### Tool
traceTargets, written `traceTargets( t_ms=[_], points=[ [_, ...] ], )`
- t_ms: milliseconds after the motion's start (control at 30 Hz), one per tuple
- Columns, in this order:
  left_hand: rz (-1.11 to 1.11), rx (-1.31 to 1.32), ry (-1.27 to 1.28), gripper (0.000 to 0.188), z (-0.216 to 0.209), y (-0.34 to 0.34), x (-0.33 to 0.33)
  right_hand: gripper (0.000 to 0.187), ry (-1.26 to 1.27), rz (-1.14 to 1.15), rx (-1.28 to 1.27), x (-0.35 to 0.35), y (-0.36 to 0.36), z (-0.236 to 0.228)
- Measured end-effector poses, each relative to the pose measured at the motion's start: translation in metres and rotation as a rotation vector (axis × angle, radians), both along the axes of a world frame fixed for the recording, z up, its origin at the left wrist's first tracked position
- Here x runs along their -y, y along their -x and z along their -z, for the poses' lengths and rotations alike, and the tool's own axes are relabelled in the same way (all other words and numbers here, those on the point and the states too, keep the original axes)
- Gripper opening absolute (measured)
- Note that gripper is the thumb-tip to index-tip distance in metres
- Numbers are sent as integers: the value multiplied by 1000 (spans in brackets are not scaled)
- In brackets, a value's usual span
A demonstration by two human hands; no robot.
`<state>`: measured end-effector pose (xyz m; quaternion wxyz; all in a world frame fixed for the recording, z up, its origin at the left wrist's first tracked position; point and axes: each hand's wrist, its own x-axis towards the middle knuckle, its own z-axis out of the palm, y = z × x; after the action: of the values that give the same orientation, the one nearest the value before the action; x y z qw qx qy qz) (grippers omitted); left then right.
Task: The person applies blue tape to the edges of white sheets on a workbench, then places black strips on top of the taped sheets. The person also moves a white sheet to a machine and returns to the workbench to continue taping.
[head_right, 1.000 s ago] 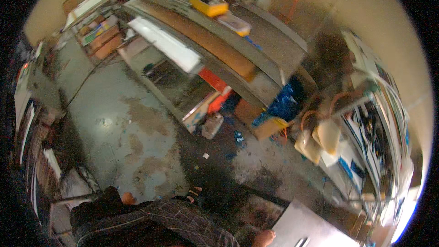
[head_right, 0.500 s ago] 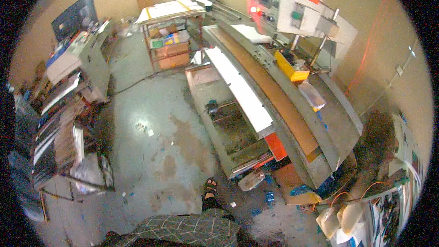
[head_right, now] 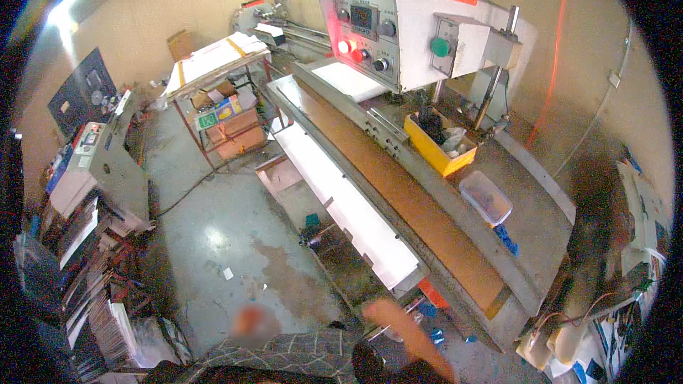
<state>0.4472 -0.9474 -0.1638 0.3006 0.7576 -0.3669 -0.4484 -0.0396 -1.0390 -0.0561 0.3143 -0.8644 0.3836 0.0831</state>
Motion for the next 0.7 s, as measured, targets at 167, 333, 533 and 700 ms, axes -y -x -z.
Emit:
traceTargets(
  t_ms=[167,333,533,700],
  points=[
    [7,-47,-3,28,3,-9,68,48,499,520,144,182,-66,-228],
    [66,-76,12,25,16,-38,188,78,1214,651,95,306,-115,-327],
    [185,-65,16,22,16,-108,316,90,1358,831,-369,388,-124,-339],
    [325,-97,69,19,-2,-141,392,88,1308,896,-411,383,-131,-339]
  ],
)
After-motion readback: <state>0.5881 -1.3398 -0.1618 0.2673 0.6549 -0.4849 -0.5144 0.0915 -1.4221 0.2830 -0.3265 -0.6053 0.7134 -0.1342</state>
